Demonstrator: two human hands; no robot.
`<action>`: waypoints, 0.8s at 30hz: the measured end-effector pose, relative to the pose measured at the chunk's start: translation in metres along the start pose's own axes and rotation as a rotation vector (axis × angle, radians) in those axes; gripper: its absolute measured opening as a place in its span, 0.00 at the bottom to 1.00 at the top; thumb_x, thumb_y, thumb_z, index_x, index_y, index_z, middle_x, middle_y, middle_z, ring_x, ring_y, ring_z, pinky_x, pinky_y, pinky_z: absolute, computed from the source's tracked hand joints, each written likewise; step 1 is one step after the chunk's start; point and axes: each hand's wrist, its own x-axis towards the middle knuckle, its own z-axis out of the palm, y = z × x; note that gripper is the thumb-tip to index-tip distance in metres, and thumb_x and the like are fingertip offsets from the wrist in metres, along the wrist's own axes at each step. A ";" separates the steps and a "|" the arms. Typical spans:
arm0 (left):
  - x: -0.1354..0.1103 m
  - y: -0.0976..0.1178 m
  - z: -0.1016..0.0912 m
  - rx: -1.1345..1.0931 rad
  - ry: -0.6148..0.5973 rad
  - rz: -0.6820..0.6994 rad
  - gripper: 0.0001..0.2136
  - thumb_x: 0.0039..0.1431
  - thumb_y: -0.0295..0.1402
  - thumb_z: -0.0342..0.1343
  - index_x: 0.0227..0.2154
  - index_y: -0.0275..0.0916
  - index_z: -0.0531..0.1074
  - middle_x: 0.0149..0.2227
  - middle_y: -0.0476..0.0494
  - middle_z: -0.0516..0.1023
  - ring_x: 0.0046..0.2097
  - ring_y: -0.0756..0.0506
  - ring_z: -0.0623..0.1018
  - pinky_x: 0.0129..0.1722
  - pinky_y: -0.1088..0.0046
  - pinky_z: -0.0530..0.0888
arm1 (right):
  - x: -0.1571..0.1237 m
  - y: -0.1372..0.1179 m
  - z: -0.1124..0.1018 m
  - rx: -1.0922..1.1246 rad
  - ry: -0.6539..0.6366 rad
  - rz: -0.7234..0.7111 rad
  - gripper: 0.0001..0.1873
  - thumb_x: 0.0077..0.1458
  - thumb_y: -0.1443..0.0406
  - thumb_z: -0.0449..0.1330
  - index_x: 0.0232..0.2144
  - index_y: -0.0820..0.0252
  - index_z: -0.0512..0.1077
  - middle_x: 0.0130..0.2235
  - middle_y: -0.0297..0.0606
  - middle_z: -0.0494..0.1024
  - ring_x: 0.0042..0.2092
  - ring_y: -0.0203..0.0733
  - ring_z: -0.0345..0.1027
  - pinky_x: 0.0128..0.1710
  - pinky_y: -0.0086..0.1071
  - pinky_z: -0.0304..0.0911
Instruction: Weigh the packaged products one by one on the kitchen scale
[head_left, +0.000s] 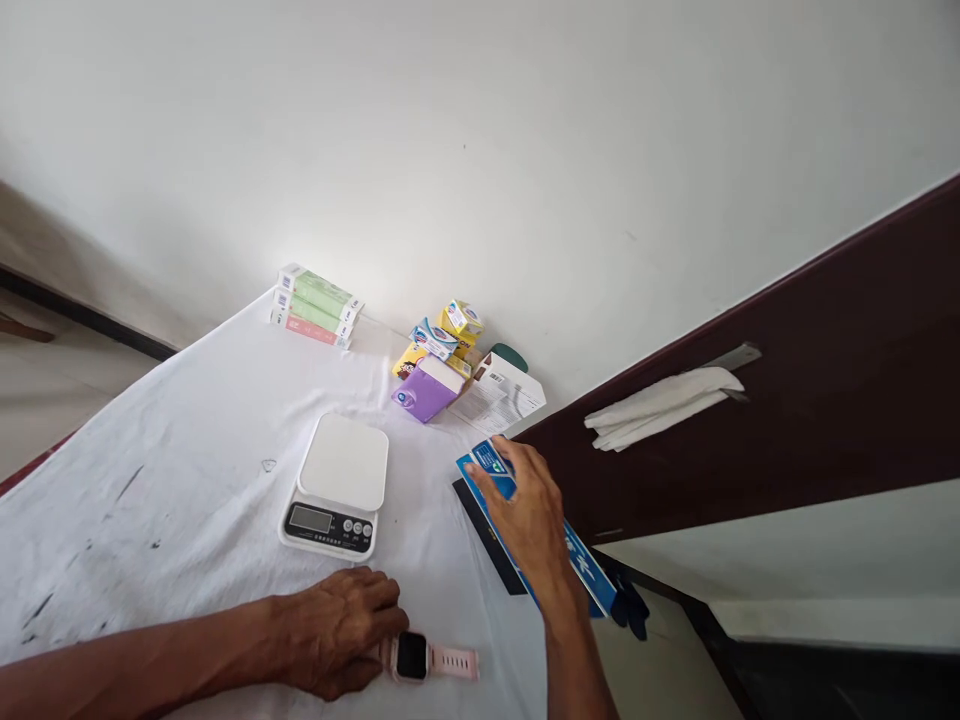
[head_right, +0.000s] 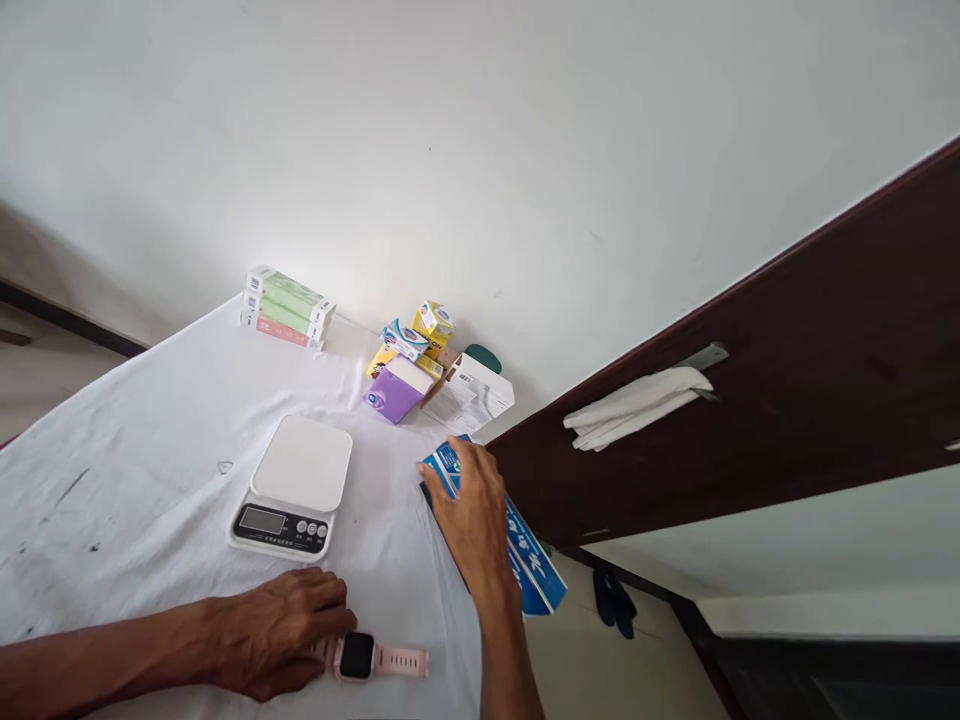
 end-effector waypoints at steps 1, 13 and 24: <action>0.000 -0.001 0.002 0.022 -0.002 0.019 0.14 0.54 0.32 0.62 0.43 0.40 0.69 0.41 0.43 0.73 0.40 0.41 0.75 0.43 0.65 0.73 | 0.007 -0.012 0.012 0.041 -0.038 -0.040 0.27 0.64 0.47 0.56 0.55 0.58 0.71 0.53 0.49 0.76 0.57 0.57 0.69 0.56 0.50 0.65; 0.000 -0.005 0.009 0.175 0.139 0.175 0.07 0.66 0.34 0.57 0.32 0.39 0.69 0.32 0.48 0.73 0.30 0.46 0.72 0.32 0.67 0.71 | 0.046 -0.050 0.118 0.375 -0.580 0.089 0.35 0.61 0.39 0.51 0.53 0.59 0.74 0.52 0.47 0.79 0.50 0.53 0.74 0.52 0.43 0.66; -0.003 -0.008 0.018 0.144 0.207 0.179 0.10 0.65 0.36 0.59 0.30 0.40 0.66 0.29 0.50 0.69 0.28 0.47 0.70 0.31 0.69 0.71 | 0.032 -0.064 0.126 0.340 -0.544 -0.010 0.30 0.63 0.42 0.53 0.53 0.57 0.74 0.52 0.44 0.78 0.55 0.50 0.71 0.56 0.41 0.63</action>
